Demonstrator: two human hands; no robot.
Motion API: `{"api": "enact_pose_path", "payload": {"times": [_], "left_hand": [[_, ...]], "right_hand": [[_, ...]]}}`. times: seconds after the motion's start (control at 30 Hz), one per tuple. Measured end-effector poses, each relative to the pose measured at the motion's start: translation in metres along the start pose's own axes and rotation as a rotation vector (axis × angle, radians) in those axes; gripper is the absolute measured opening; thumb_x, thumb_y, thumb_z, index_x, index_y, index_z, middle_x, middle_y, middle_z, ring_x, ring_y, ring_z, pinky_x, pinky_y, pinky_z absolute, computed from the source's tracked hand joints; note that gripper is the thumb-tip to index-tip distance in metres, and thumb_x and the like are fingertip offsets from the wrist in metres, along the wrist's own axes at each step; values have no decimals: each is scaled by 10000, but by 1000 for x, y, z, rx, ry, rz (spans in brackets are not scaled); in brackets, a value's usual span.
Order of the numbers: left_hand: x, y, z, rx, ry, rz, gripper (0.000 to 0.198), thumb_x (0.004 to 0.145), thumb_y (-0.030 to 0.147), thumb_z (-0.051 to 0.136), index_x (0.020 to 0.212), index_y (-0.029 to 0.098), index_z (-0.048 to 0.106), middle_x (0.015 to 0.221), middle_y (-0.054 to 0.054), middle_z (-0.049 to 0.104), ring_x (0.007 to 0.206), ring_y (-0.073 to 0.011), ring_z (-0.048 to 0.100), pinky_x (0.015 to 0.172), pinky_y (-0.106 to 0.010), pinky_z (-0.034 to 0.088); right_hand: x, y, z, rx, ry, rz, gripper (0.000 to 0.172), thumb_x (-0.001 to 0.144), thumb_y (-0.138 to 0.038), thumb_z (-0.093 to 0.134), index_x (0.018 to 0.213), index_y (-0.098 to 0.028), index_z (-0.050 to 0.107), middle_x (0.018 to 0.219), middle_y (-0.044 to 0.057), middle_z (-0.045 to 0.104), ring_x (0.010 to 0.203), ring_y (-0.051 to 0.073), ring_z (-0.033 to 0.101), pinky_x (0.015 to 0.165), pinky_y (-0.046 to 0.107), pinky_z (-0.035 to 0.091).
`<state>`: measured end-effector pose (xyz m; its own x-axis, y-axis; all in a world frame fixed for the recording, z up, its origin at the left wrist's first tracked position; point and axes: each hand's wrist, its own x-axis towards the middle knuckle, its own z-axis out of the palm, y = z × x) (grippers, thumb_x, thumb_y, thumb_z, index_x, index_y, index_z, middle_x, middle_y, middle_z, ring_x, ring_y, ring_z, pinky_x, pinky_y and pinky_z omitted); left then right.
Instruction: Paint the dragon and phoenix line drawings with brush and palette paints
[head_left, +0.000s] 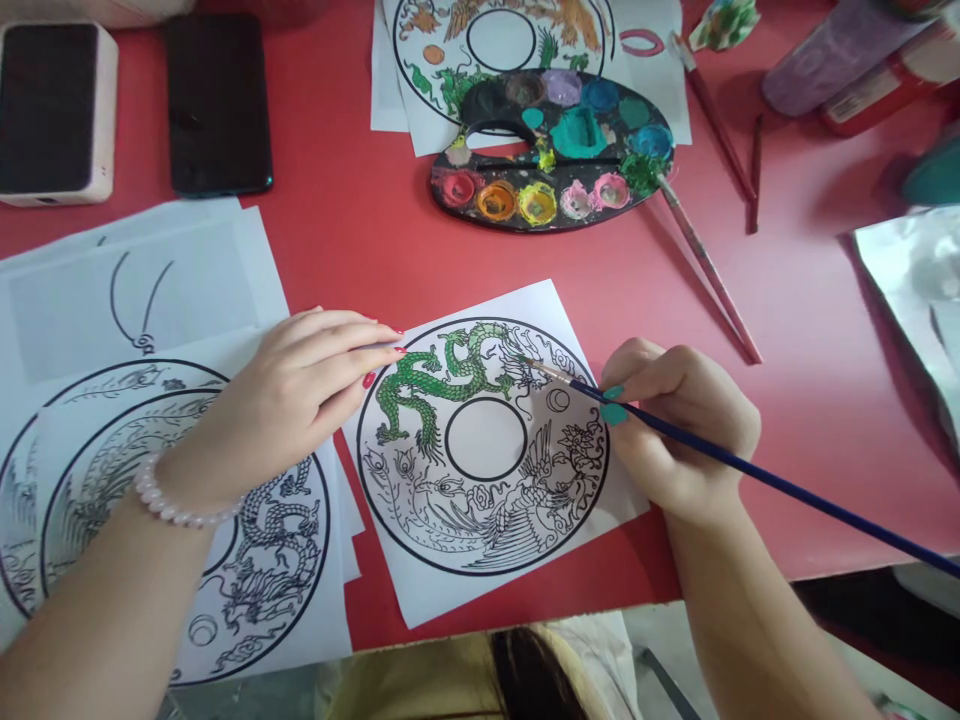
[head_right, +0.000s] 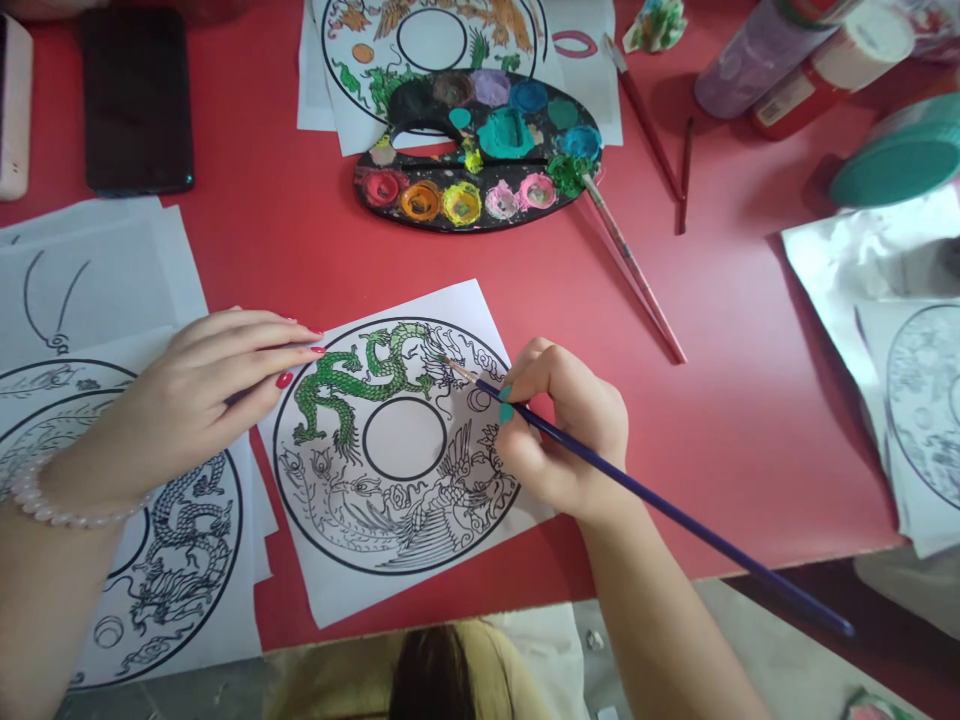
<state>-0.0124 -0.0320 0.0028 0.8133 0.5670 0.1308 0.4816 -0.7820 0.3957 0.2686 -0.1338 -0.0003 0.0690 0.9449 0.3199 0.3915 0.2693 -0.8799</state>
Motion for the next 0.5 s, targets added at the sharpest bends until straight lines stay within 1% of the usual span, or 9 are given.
{"api": "enact_pose_path", "payload": {"times": [0.13,0.27,0.4,0.5], "left_hand": [[0,0,0,1,3,3,306,949,149,426,1201,261,559,1233,-14,591,1174,-212,512,1055,-451,376],[1,0,0,-4,1,1,300,950,151,423,1193,259,562,1233,-14,590,1169,-211,514,1050,-448,381],[2,0,0,-5,0,3,288,950,156,426,1183,248,567,1226,-21,593,1170,-213,513,1050,-449,379],[2,1,0,-5,1,0,291,952,161,419,1184,258,564,1224,-18,595,1170,-213,513,1047,-454,383]], "right_hand": [[0,0,0,-1,-26,6,232,613,-27,505,721,-229,470,654,-17,481,586,134,459,511,302,367],[1,0,0,24,11,0,226,613,-27,496,718,-225,473,646,-20,472,578,133,457,505,302,354],[1,0,0,-14,-21,2,238,615,-18,507,723,-228,475,658,-15,491,588,136,469,509,306,370],[0,1,0,-3,5,1,220,623,-30,506,706,-229,464,641,-17,473,566,133,453,493,304,357]]}}
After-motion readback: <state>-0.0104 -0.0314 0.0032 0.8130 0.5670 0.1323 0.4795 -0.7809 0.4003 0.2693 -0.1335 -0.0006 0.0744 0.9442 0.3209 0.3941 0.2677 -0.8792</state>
